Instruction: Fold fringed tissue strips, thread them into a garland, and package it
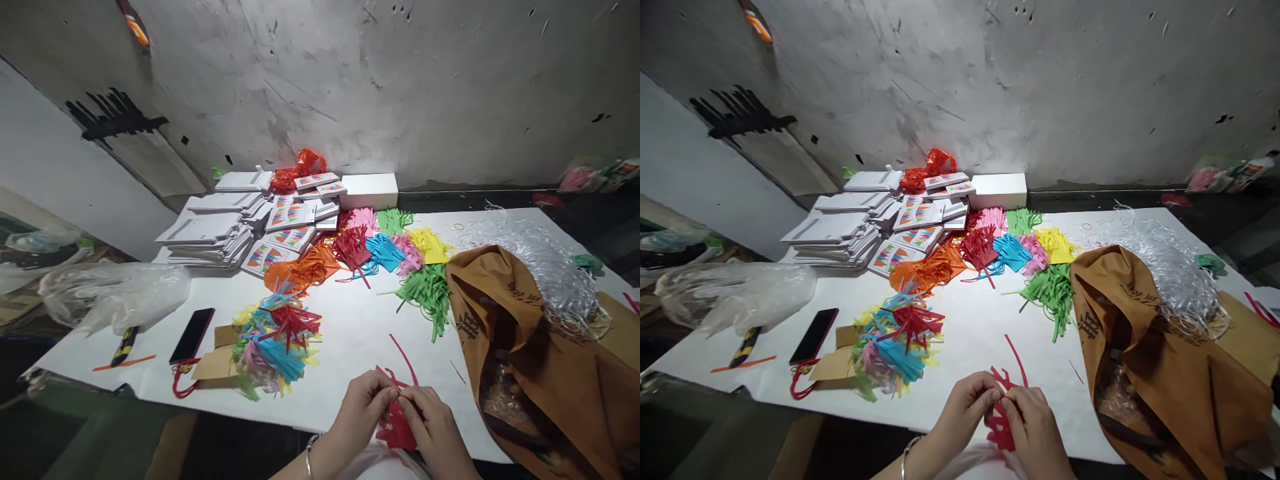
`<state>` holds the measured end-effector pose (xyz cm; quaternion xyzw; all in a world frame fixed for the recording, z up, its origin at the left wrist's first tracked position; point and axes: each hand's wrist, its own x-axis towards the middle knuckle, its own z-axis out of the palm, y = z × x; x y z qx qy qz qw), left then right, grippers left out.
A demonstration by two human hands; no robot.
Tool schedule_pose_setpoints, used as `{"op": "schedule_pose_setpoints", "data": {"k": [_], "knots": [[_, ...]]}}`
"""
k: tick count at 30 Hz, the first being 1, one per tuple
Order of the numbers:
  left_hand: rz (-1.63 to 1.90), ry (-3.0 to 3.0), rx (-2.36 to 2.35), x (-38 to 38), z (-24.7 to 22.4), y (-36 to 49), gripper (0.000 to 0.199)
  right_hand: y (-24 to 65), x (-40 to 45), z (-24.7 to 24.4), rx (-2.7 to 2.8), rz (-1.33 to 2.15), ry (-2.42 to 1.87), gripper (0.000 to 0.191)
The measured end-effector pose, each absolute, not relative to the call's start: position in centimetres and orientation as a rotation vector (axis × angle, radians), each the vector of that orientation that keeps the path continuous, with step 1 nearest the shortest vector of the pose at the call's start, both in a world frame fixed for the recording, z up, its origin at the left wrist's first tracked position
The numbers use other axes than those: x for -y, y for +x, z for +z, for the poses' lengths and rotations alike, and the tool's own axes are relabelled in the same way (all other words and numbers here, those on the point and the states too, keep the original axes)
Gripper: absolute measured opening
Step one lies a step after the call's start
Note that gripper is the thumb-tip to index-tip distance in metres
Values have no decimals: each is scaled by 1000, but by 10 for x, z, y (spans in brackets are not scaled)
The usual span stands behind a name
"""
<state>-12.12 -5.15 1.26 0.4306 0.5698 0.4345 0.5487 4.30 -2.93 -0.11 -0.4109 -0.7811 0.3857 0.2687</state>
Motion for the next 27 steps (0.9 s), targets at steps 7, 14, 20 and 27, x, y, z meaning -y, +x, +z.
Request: {"op": "schedule_pose_setpoints", "data": {"k": [7, 14, 20, 27], "knots": [[1051, 867, -1294, 49, 3, -120, 36, 39, 26, -2, 2128, 1105, -1133, 29], [1050, 844, -1310, 48, -1, -119, 38, 40, 22, -3, 2029, 1217, -1205, 25], [1099, 820, -1317, 46, -4, -118, 36, 41, 21, -9, 2075, 959, -1129, 10], [1082, 732, -1321, 46, -5, -119, 41, 35, 24, -10, 2128, 589, -937, 17]]}}
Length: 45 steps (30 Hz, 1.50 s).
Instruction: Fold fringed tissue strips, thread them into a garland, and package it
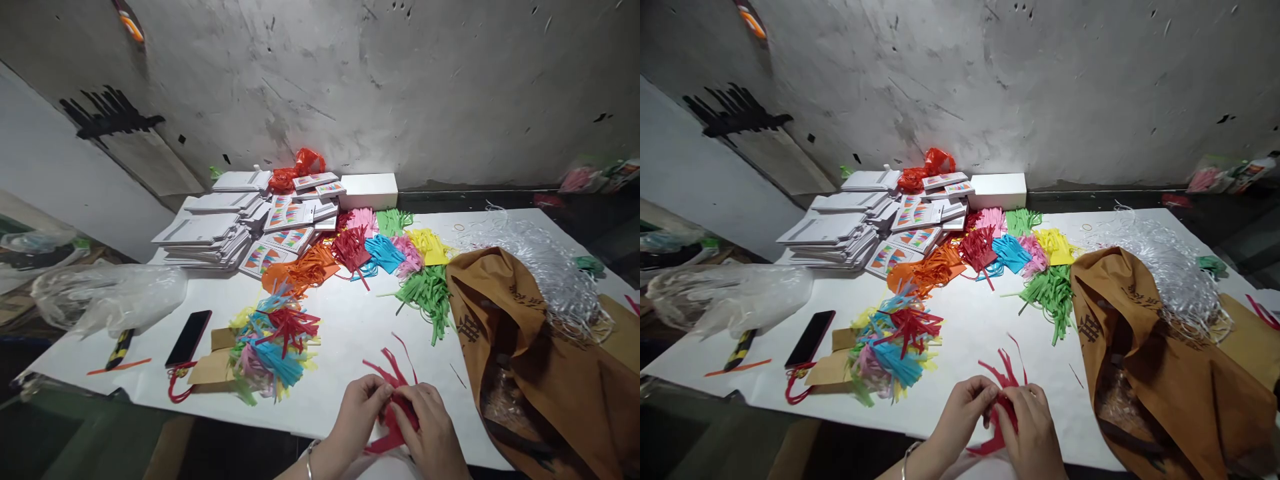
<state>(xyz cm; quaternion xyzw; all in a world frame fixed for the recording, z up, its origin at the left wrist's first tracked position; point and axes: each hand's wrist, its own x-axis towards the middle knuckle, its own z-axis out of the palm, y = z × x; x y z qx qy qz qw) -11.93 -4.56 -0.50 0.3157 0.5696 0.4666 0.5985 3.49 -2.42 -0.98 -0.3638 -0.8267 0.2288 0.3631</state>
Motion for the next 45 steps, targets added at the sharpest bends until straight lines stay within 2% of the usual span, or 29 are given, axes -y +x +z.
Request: {"op": "schedule_pose_setpoints", "data": {"k": [3, 11, 18, 21, 28, 31, 36, 41, 45], "knots": [[1078, 682, -1333, 45, -5, -121, 43, 34, 23, -10, 2149, 517, -849, 23], [1022, 529, -1274, 46, 1, -121, 42, 29, 22, -8, 2065, 652, -843, 19], [1027, 554, -1281, 48, -1, -125, 40, 30, 23, -13, 1785, 1234, -1290, 11], [1050, 549, -1286, 49, -2, -126, 39, 33, 20, -8, 1727, 1410, -1282, 19], [1071, 590, -1249, 48, -2, -126, 29, 31, 24, -2, 1730, 1458, -1232, 29], [1069, 580, -1242, 47, -2, -125, 30, 28, 26, -6, 1707, 1390, -1273, 29], [1073, 618, -1272, 45, 1, -127, 30, 23, 24, -6, 1637, 1498, -1254, 32], [1087, 559, -1206, 47, 1, -133, 39, 25, 23, -8, 1575, 1573, -1204, 34], [1047, 563, -1248, 48, 0, -137, 39, 28, 23, -14, 1680, 1410, -1184, 31]]}}
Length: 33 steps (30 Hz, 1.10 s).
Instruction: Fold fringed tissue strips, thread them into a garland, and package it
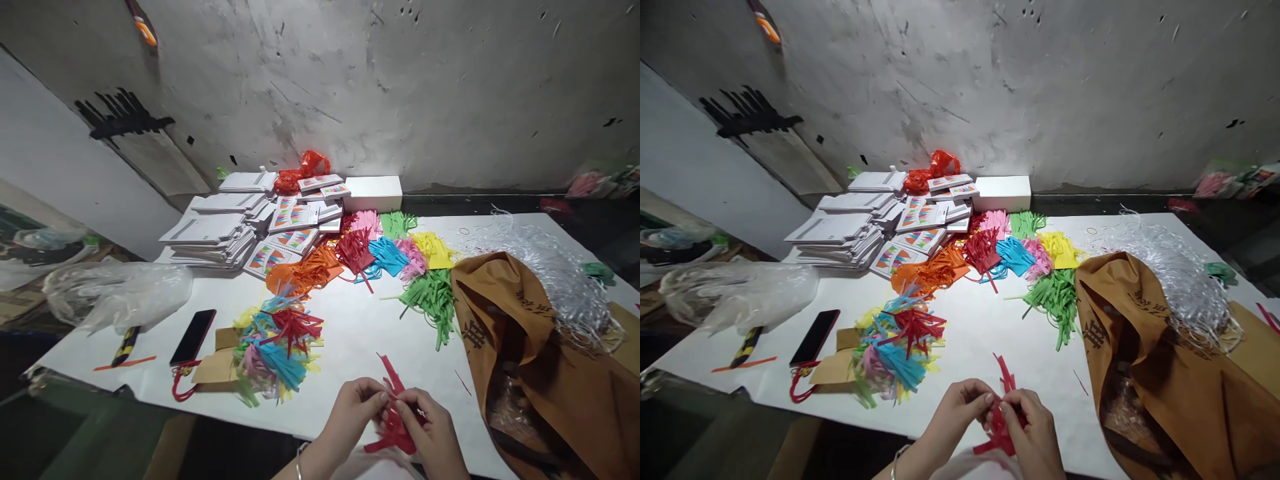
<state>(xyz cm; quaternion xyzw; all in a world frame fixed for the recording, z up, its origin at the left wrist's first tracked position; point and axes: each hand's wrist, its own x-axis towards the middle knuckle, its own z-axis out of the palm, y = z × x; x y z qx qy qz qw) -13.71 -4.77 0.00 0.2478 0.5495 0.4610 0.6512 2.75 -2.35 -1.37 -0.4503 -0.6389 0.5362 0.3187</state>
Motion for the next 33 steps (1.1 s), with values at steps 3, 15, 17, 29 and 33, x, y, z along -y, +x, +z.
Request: {"op": "schedule_pose_setpoints", "data": {"k": [3, 15, 17, 29, 33], "knots": [[1015, 684, -1338, 48, 6, -141, 28, 27, 22, -11, 1845, 1176, -1122, 24], [833, 1067, -1520, 53, 11, -155, 19, 20, 20, -8, 2197, 614, -745, 18], [847, 1118, -1590, 54, 8, -154, 17, 19, 21, -8, 2209, 625, -747, 18], [943, 1685, -1670, 70, 5, -164, 15, 3, 26, -5, 2201, 722, -787, 15], [989, 1596, -1702, 72, 6, -171, 15, 0, 27, -4, 2182, 773, -849, 10]]}}
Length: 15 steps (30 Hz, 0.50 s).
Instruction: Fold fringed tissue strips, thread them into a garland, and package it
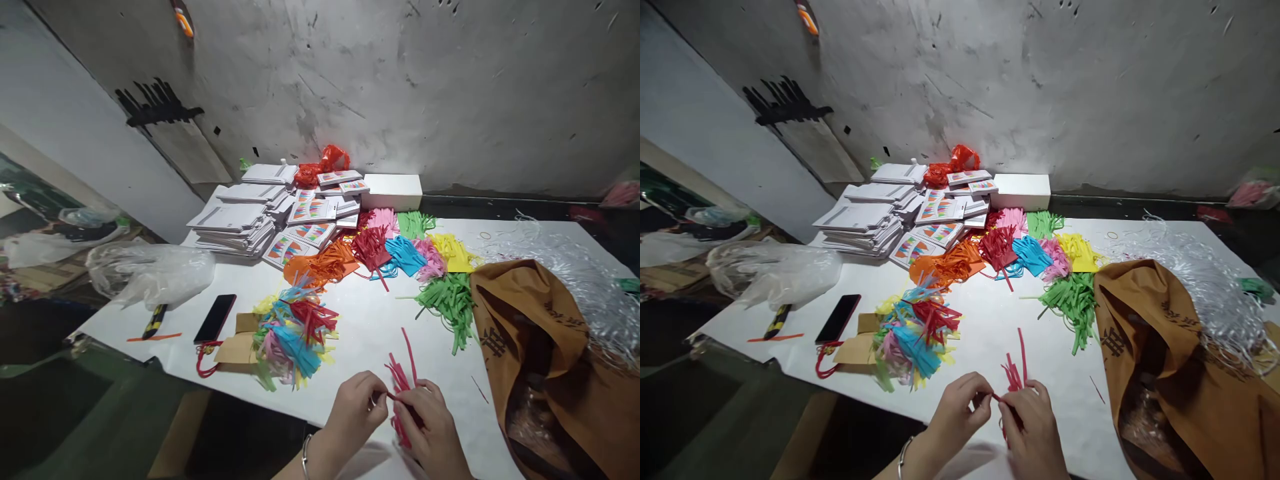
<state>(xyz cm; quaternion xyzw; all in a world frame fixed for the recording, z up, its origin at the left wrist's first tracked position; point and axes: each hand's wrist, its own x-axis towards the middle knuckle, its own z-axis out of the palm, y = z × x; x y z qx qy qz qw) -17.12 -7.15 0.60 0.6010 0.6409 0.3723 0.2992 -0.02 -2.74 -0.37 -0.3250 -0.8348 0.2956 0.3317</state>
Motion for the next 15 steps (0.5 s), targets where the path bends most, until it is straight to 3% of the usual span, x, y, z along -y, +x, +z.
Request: {"op": "schedule_pose_setpoints", "data": {"k": [9, 15], "knots": [[912, 1491, -1607, 90, 12, -204, 16, -39, 29, -17, 2361, 708, -684, 14], [988, 1533, -1713, 109, -16, -238, 17, -83, 33, -45, 2521, 730, -672, 19]]}}
